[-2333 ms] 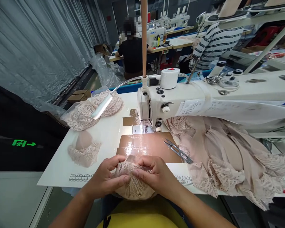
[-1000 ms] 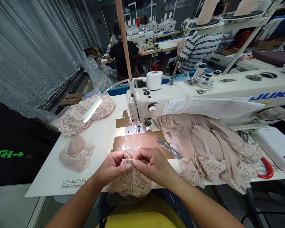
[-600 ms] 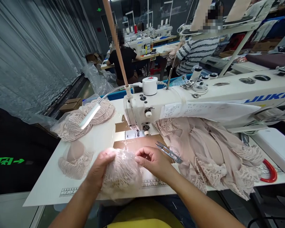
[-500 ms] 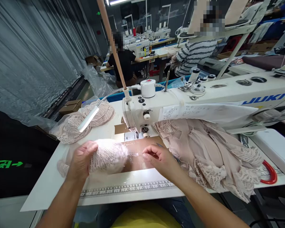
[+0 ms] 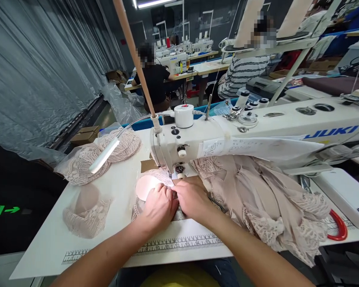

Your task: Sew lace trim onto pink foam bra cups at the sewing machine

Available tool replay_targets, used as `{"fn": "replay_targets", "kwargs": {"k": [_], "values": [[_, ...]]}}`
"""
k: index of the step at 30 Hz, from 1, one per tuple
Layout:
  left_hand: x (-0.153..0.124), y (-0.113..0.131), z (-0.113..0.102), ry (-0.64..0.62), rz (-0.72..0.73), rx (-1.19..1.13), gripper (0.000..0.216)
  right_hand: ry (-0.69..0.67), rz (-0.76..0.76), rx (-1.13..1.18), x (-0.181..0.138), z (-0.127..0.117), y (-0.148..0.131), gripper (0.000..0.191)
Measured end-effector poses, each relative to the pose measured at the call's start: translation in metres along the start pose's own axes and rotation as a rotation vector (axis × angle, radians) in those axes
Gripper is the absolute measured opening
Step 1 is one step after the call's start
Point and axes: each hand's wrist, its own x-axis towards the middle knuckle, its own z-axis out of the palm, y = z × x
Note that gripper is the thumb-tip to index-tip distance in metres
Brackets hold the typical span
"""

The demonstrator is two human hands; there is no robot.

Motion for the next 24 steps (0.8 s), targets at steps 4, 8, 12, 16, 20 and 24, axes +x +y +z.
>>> {"fn": "replay_targets", "kwargs": {"k": [4, 8, 12, 16, 20, 24], "values": [[-0.009, -0.021, -0.014, -0.053, 0.030, -0.286, 0.026, 0.021, -0.069, -0.261, 0.000, 0.019, 0.006, 0.023], [-0.006, -0.043, -0.007, 0.055, 0.137, -0.448, 0.027, 0.097, -0.123, -0.405, 0.002, 0.027, 0.010, 0.025], [0.001, -0.051, 0.010, 0.160, 0.202, -0.337, 0.030, 0.104, -0.095, -0.428, 0.007, 0.026, 0.009, 0.033], [0.008, -0.056, 0.018, 0.170, 0.198, -0.321, 0.030, 0.064, -0.036, -0.410, 0.013, 0.025, 0.011, 0.041], [0.014, -0.063, 0.019, 0.145, 0.201, -0.287, 0.031, 0.039, 0.011, -0.400, 0.017, 0.025, 0.010, 0.042], [0.016, -0.068, 0.020, 0.127, 0.222, -0.255, 0.033, 0.059, 0.027, -0.432, 0.016, 0.025, 0.006, 0.039]]}}
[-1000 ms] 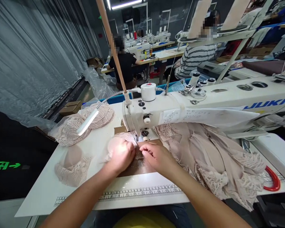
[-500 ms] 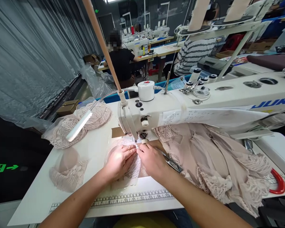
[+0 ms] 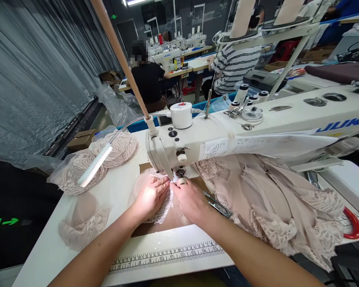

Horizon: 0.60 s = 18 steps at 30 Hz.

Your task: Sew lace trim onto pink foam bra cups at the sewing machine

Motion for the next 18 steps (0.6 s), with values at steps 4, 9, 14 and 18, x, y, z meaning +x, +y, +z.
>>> {"fn": "replay_targets", "kwargs": {"k": [4, 9, 14, 18], "values": [[0.000, 0.000, -0.002, -0.006, 0.006, -0.001, 0.033, 0.033, -0.019, -0.045, -0.004, 0.000, -0.002, 0.038], [0.002, -0.001, -0.006, -0.004, 0.017, -0.030, 0.031, 0.101, -0.044, -0.061, -0.005, 0.005, -0.001, 0.036], [0.005, -0.005, -0.006, 0.003, -0.005, -0.036, 0.032, 0.126, -0.069, -0.023, -0.006, 0.013, 0.003, 0.043], [0.004, -0.006, -0.005, 0.015, -0.041, -0.025, 0.033, 0.129, -0.068, -0.007, -0.007, 0.015, 0.005, 0.047]]}}
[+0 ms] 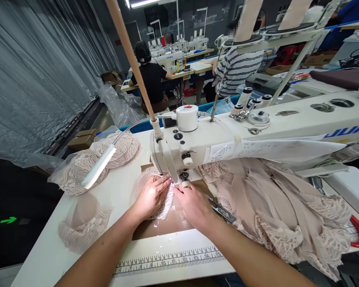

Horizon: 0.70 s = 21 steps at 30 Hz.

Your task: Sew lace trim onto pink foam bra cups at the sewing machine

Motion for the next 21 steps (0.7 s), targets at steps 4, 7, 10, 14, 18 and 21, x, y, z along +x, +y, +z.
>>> {"fn": "replay_targets", "kwargs": {"k": [4, 7, 10, 14, 18, 21], "values": [[-0.004, -0.001, -0.001, 0.001, -0.045, 0.021, 0.035, 0.013, 0.017, 0.011, -0.002, 0.000, -0.001, 0.047], [-0.007, -0.004, -0.002, -0.008, -0.065, 0.037, 0.037, 0.018, 0.009, 0.017, -0.002, 0.002, -0.002, 0.047], [-0.009, -0.002, -0.003, -0.029, -0.086, 0.104, 0.040, 0.023, 0.007, 0.015, -0.002, 0.006, -0.001, 0.045], [-0.015, 0.008, -0.013, -0.016, -0.219, 0.231, 0.037, 0.085, -0.007, 0.040, -0.004, 0.010, 0.001, 0.043], [-0.041, 0.012, -0.044, -0.041, -0.342, 0.211, 0.025, 0.161, -0.053, 0.084, -0.003, 0.011, 0.004, 0.040], [-0.085, -0.001, -0.078, 0.102, -0.422, 0.227, 0.027, 0.178, -0.072, 0.104, -0.003, 0.010, 0.005, 0.041]]}}
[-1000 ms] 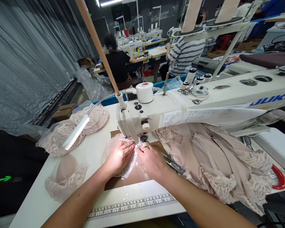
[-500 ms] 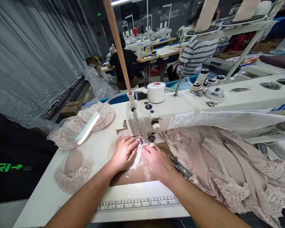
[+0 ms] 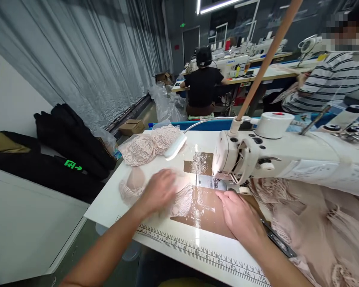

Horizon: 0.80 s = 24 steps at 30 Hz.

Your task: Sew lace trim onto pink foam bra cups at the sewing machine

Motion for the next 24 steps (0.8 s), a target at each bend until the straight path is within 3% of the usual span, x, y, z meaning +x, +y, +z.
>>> {"fn": "replay_targets", "kwargs": {"k": [3, 5, 7, 9, 11, 14, 17, 20, 22, 24], "values": [[-0.037, -0.054, -0.025, 0.224, -0.350, 0.027, 0.030, -0.014, 0.016, -0.001, 0.000, 0.000, 0.000, 0.042], [-0.062, -0.087, -0.033, 0.320, -0.591, -0.090, 0.022, -0.036, 0.034, 0.028, 0.000, -0.002, 0.000, 0.042], [-0.085, -0.108, -0.036, 0.322, -0.639, -0.165, 0.017, -0.047, 0.050, 0.118, 0.000, -0.006, -0.001, 0.039], [-0.104, -0.114, -0.036, 0.312, -0.651, -0.225, 0.020, -0.070, 0.065, 0.261, -0.001, -0.014, -0.003, 0.036], [-0.118, -0.105, -0.037, 0.338, -0.657, -0.368, 0.026, -0.139, 0.096, 0.431, -0.003, -0.024, -0.007, 0.038], [-0.126, -0.074, -0.043, 0.389, -0.581, -0.871, 0.030, -0.302, 0.163, 0.739, -0.006, -0.038, -0.020, 0.058], [-0.119, -0.032, -0.052, 0.238, -0.409, -1.256, 0.033, -0.426, 0.169, 1.087, -0.010, -0.044, -0.044, 0.095], [-0.098, 0.009, -0.054, -0.064, -0.199, -1.267, 0.038, -0.494, 0.160, 1.475, -0.012, -0.040, -0.077, 0.113], [-0.079, 0.029, -0.047, -0.216, -0.079, -1.160, 0.036, -0.550, 0.269, 1.733, -0.016, -0.035, -0.095, 0.104], [-0.061, 0.040, -0.034, -0.228, -0.017, -1.018, 0.032, -0.519, 0.398, 1.921, -0.023, -0.032, -0.104, 0.084]]}}
